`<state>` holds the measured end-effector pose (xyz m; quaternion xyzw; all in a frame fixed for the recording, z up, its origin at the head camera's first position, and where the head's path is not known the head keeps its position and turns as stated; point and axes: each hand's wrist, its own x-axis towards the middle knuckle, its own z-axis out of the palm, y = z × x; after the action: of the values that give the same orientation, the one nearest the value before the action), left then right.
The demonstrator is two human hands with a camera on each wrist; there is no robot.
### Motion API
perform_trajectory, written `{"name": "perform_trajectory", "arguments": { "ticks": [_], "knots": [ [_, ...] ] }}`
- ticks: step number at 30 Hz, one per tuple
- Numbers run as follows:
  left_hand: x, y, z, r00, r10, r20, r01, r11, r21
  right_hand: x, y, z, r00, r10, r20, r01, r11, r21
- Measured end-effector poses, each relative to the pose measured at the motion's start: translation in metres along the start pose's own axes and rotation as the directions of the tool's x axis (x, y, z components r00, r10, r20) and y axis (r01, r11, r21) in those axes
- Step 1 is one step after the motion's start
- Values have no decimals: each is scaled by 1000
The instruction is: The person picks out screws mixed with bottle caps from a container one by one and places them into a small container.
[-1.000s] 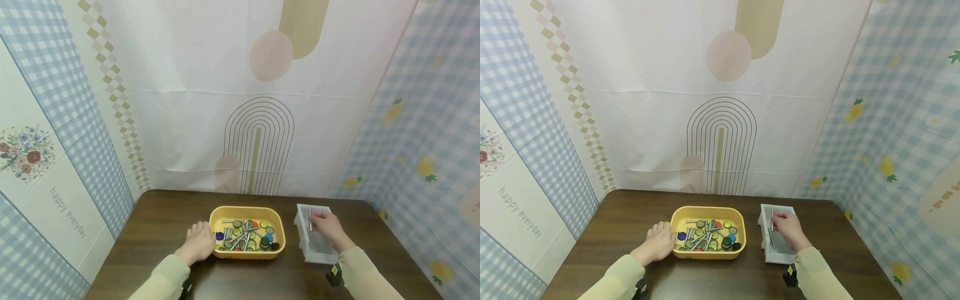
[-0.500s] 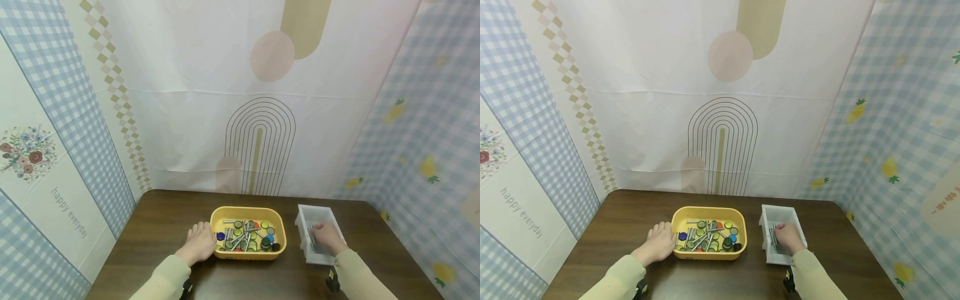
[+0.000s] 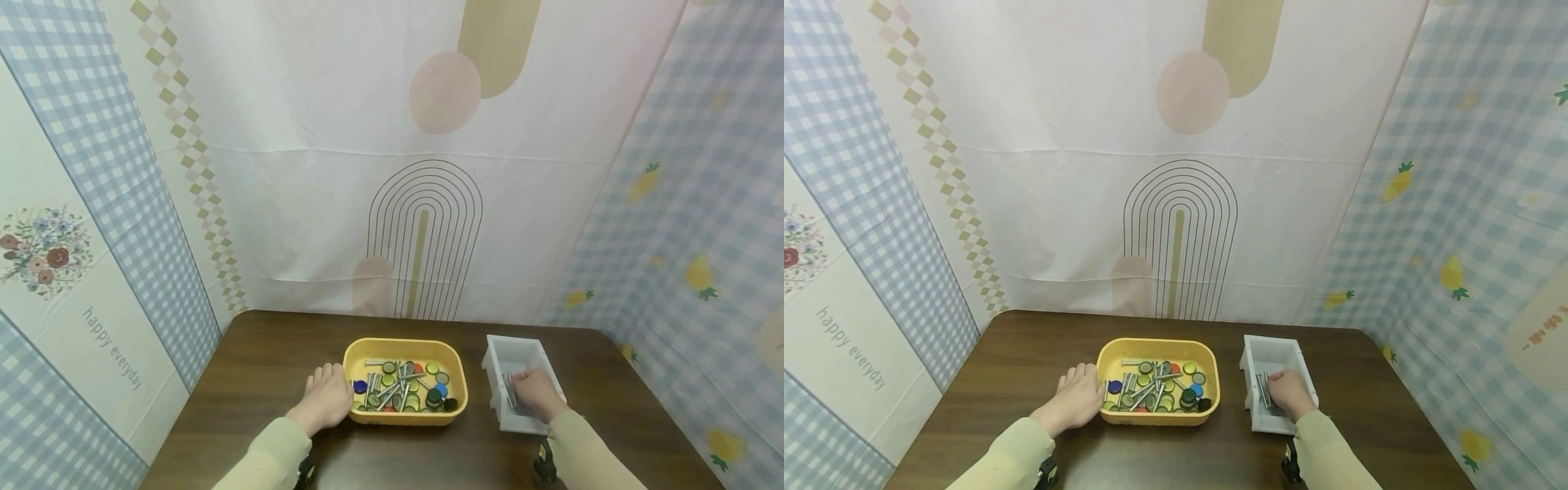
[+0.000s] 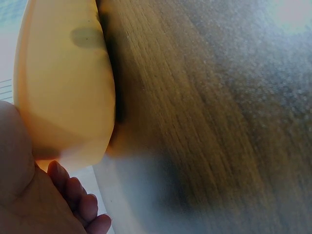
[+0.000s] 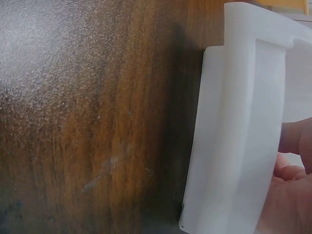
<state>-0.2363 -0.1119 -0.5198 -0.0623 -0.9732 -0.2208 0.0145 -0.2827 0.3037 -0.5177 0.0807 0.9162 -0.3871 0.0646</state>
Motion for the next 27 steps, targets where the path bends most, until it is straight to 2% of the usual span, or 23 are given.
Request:
{"name": "perform_trajectory", "arguments": {
  "ticks": [13, 19, 27],
  "knots": [
    [0, -1, 2, 1000, -6, 11, 6, 1000, -6, -1, 3, 4, 1000, 1, -8, -1, 1000, -13],
    [0, -1, 2, 1000, -3, 13, 3, 1000, -11, 0, 3, 2, 999, -24, -31, 24, 1000, -16],
    [0, -1, 0, 1000, -3, 6, 3, 1000, -2, 0, -16, -10, 997, -57, -49, 53, 996, -73]
  ]
}}
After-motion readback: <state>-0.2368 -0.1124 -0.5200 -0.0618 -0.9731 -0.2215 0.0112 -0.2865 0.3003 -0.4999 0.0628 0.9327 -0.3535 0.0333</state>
